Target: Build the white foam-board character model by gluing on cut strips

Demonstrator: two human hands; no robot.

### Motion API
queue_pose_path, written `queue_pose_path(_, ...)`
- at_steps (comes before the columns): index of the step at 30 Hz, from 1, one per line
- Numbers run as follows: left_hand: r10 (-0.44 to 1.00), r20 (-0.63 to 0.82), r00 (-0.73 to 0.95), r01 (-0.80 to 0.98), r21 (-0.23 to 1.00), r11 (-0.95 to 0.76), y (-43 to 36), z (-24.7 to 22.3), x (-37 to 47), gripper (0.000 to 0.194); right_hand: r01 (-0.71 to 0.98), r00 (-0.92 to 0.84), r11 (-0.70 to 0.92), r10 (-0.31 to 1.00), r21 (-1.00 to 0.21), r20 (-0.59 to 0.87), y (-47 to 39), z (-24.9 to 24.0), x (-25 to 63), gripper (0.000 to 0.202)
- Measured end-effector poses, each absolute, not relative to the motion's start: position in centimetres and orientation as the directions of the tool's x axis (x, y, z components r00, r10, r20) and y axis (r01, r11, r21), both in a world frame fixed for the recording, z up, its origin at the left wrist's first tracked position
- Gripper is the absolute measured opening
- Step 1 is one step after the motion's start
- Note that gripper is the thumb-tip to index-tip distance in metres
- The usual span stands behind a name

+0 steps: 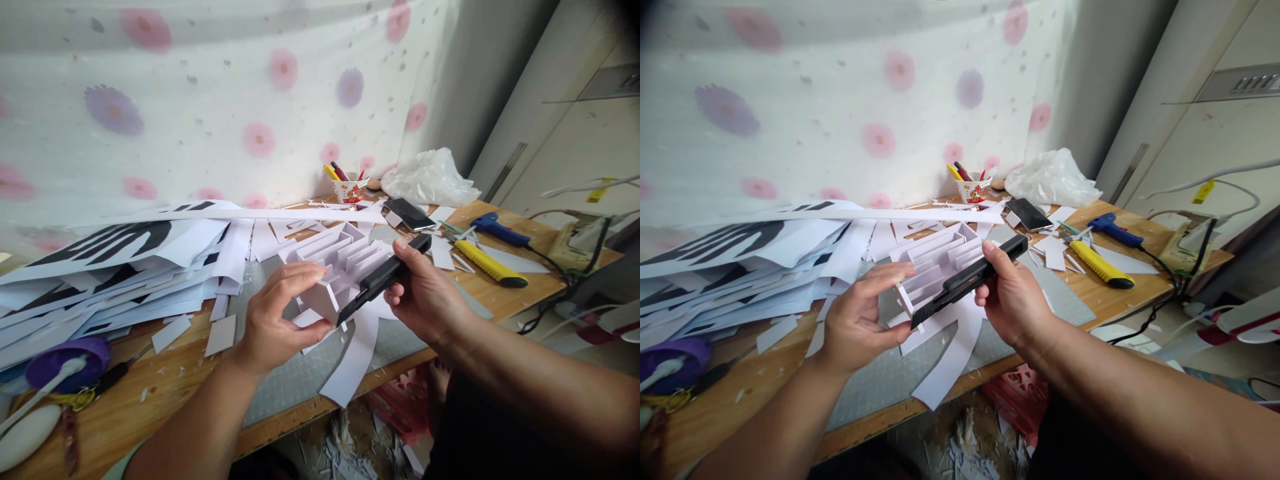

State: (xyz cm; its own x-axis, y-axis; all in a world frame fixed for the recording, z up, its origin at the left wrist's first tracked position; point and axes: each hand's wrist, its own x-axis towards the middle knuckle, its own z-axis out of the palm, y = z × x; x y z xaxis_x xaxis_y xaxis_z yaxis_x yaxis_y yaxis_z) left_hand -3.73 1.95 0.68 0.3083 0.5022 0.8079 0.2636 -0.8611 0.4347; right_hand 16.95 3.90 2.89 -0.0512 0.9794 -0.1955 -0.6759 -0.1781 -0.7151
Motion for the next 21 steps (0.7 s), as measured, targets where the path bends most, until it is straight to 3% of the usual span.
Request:
queue_pose_path(14,0.511,0.81,0.287,0.275,0.442,-0.854,1.8,0.7,-3.8,0.069,-0.613,-0.039,-0.207,0.972,-0.762,-0.233,3.8,3.3,17.5,0.019)
queue_pose_path(18,0.579,0.798,0.166,0.245,0.535,-0.808,1.9,0.8,-4.2,0.069,-0.577,-0.023,-0.194,0.975,-0.794,-0.221,3.7,2.5,17.4,0.023)
queue_pose_path(21,0.574,0.81,0.123,0.262,0.531,-0.806,2.0,0.8,-4.7,0.072,-0.563,-0.039,-0.226,0.968,-0.795,-0.247,3.6,2.0,17.3,0.023)
